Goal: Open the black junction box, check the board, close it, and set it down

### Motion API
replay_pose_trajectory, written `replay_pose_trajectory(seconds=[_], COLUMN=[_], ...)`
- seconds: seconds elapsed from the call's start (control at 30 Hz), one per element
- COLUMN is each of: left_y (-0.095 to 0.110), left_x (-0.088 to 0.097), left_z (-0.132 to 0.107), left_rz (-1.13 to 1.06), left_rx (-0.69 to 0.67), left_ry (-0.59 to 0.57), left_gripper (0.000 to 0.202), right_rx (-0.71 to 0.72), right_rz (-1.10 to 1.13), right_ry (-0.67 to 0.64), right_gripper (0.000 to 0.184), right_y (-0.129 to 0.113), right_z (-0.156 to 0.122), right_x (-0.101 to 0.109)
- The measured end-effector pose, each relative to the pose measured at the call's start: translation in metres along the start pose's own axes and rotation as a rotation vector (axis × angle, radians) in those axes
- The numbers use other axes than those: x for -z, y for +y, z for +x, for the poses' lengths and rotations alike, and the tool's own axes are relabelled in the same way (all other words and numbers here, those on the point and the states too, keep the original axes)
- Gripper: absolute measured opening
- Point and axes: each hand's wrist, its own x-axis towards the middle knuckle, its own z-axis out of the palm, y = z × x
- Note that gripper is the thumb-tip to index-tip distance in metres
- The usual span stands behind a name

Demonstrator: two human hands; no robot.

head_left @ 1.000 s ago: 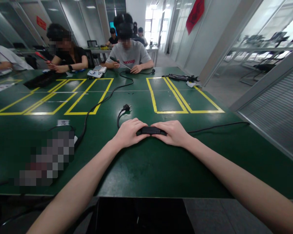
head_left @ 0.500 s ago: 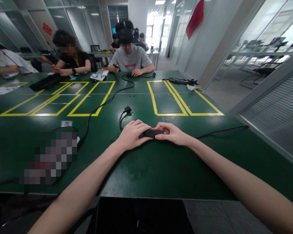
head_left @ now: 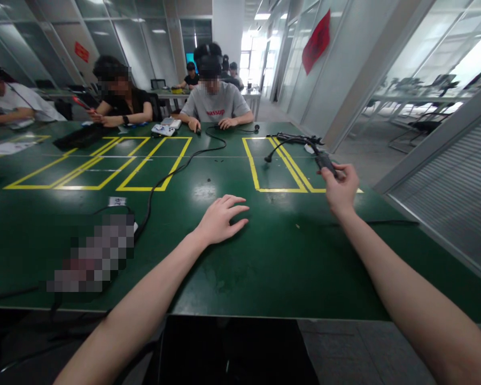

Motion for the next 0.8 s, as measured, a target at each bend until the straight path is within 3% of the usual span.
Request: replay_pose_trajectory(seconds=[0.07,0.2,0.43,0.67,0.8], left_y=[-0.001,-0.002,-0.002,-0.003,-0.003], left_x=[-0.002,-0.003,-0.004,-0.005,-0.004], left_z=[0.001,0.001,0.002,0.001,0.000], left_rz=[-0.009,-0.021,-0.050,-0.043,-0.055], left_rx=[0.003,0.023,0.006,0.007,0.007], left_ry=[-0.006,-0.014,-0.042,-0.055,-0.050], left_gripper=[0.025,0.023,0.022,0.022,0.020], right_rx=[0.035,-0.029,-0.054,-0.174,-0.094], right_rz=[-0.051,-0.176,-0.564,-0.709,-0.804], right_ry=[0.064,0.089,-0.164,-0.272,-0.311], right_gripper=[0.025,0.020,0.024,0.035,0.037], right_y=[0.007,0.014,0.015,0.015,0.014], right_z=[0.010,0.013,0.000,0.008,0.012], right_x=[0.009,0.025,0.055,0.053,0.055])
